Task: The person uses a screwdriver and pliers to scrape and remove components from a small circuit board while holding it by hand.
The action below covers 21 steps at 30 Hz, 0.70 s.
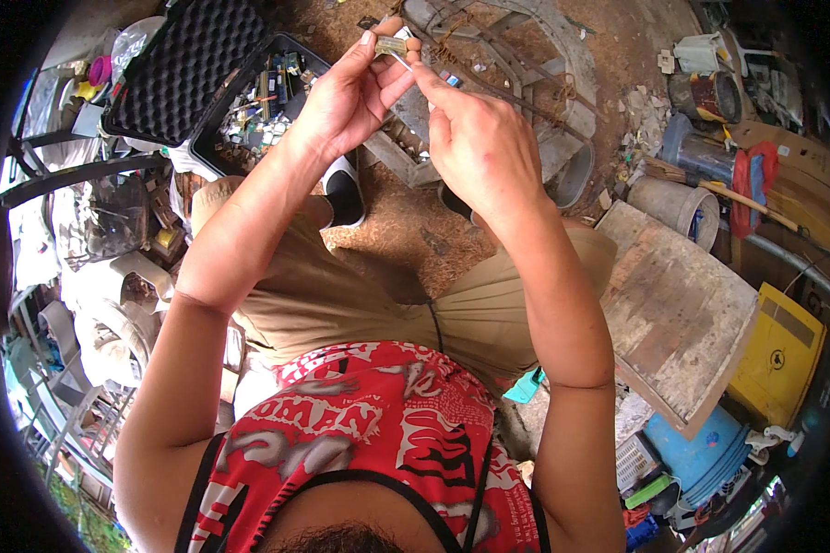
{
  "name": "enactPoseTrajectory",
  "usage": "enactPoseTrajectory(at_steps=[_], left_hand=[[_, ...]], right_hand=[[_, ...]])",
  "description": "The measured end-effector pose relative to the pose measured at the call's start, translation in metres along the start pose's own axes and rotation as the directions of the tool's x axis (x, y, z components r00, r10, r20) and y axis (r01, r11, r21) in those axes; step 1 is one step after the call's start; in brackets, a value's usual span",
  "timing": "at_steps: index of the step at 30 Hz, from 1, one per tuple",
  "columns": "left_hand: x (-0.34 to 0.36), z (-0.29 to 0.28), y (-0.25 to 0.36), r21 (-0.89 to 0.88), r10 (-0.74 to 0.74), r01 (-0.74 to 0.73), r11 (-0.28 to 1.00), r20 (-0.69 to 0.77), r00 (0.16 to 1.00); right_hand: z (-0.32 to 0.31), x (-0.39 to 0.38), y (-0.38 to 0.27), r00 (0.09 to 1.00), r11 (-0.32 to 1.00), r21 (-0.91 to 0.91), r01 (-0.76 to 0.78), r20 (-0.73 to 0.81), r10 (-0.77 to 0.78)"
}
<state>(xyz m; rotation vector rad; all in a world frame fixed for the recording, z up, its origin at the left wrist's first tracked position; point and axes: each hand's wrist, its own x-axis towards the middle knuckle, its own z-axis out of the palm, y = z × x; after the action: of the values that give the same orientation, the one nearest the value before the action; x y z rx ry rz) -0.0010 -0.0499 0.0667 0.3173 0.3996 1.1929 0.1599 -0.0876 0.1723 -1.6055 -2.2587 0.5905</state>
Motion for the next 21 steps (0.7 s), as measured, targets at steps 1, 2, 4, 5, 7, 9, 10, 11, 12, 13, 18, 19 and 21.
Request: enactPoseTrajectory(at_steps=[1,2,4,5,7,9,10,11,12,13,18,19,21], left_hand=[[0.0,0.0,0.0,0.009,0.008,-0.008,1.0,0.005,1.0],[0.001,0.0,0.0,0.019,0.016,-0.016,1.0,0.01,1.0],[0.002,-0.001,0.001,0.05,0.019,-0.02,0.999,0.012,1.0],[0.002,-0.001,0.001,0.066,0.021,-0.022,0.998,0.013,1.0],[0.002,-0.001,0.003,0.102,0.033,-0.036,0.994,0.023,0.999],[0.002,-0.001,0.003,0.139,0.039,-0.04,0.99,0.014,0.999],[0.002,-0.001,0.003,0.158,0.039,-0.038,0.987,-0.001,0.999],[0.002,-0.002,0.002,0.177,0.04,-0.036,0.984,-0.016,0.999],[0.003,-0.003,0.0,0.17,0.055,-0.049,0.984,-0.03,0.998],[0.004,-0.004,-0.002,0.163,0.072,-0.063,0.985,-0.045,0.996],[0.003,0.006,-0.003,0.137,0.144,-0.123,0.983,-0.161,0.976],[0.003,0.005,-0.003,0.15,0.149,-0.123,0.981,-0.178,0.973],[0.005,0.004,-0.004,0.163,0.159,-0.128,0.978,-0.198,0.967]], right_hand=[[0.0,0.0,0.0,1.0,1.0,-0.007,0.001,-0.001,-0.001],[-0.001,0.0,0.001,1.0,1.0,-0.013,-0.002,0.007,0.002],[-0.003,0.001,0.003,1.0,1.0,-0.021,-0.009,0.023,0.01],[-0.005,0.002,0.003,0.999,1.0,-0.013,-0.013,0.038,0.014],[-0.009,0.004,0.003,0.998,1.0,0.003,-0.019,0.067,0.019],[-0.012,0.006,0.003,0.997,1.0,-0.016,-0.006,0.071,0.007],[-0.013,0.007,0.003,0.997,1.0,-0.025,0.001,0.073,0.001],[-0.012,0.008,0.004,0.998,1.0,-0.011,0.018,0.059,-0.017],[-0.01,0.01,0.004,0.998,0.999,0.002,0.034,0.044,-0.034],[-0.007,0.01,0.003,0.998,0.999,0.015,0.05,0.029,-0.051],[0.027,0.003,0.0,0.994,0.996,0.087,-0.032,-0.098,0.04],[0.029,0.002,-0.005,0.993,0.99,0.098,-0.102,-0.057,0.108],[0.045,0.0,-0.002,0.986,0.992,0.099,-0.074,-0.14,0.087]])
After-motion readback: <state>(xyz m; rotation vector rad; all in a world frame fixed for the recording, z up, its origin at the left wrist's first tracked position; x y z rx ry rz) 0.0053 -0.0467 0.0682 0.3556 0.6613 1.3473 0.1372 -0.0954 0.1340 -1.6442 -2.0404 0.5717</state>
